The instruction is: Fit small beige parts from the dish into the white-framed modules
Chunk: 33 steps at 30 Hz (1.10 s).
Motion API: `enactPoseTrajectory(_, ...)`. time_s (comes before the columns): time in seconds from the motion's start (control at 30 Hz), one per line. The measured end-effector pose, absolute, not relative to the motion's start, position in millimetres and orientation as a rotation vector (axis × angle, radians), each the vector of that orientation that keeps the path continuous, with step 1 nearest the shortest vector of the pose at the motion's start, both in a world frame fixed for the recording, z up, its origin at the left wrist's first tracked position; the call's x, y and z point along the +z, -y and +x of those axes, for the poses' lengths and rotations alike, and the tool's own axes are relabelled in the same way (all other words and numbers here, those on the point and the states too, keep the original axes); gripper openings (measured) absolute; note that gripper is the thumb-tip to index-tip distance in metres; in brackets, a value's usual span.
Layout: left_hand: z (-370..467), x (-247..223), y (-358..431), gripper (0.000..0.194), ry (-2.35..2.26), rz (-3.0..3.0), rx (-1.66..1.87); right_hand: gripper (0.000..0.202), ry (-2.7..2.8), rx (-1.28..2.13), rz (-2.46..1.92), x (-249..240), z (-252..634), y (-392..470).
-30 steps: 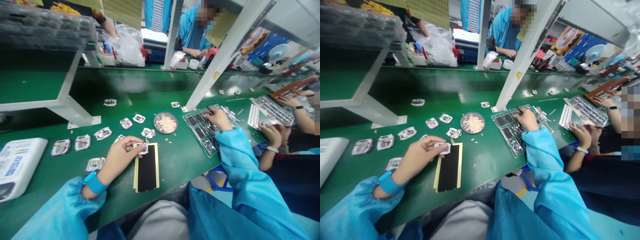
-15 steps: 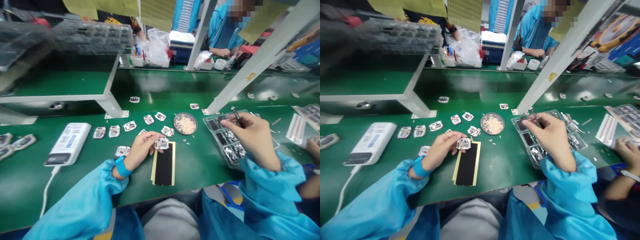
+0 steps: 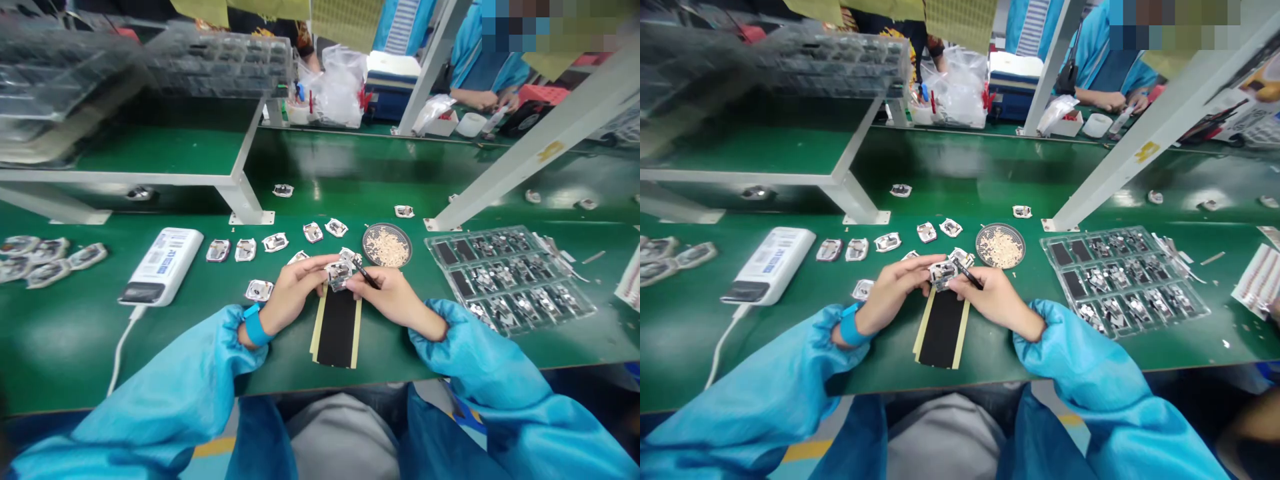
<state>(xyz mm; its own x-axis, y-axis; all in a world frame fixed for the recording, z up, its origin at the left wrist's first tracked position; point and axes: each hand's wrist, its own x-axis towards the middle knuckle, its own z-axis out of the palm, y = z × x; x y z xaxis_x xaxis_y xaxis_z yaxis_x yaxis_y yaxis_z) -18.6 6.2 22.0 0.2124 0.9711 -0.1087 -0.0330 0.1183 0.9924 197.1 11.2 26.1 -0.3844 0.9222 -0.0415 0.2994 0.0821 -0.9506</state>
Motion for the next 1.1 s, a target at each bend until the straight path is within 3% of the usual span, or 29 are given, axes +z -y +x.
enactPoseTrajectory(0.2,-14.5,19.2,-2.1,0.034,-1.081,1.305,0.985,0.037,1.676,1.365,-1.227,20.9,198.8,-13.5)
enactPoseTrajectory(0.5,-9.5,14.7,0.9,0.051,-1.128,1.490,0.977,0.043,1.548,1.470,-1.288,22.2,198.6,-13.1)
enactPoseTrajectory(0.8,-8.0,15.0,0.4,0.041,-1.185,1.638,1.086,0.042,1.486,1.507,-1.287,21.2,196.6,-12.6)
enactPoseTrajectory(0.97,-7.7,17.1,1.7,0.037,-1.211,1.726,1.122,0.038,1.535,1.403,-1.275,18.3,195.5,-11.3)
enactPoseTrajectory(1.1,-6.9,15.4,2.2,0.041,-1.150,1.454,1.093,0.028,1.507,1.233,-1.262,17.6,190.6,-5.0)
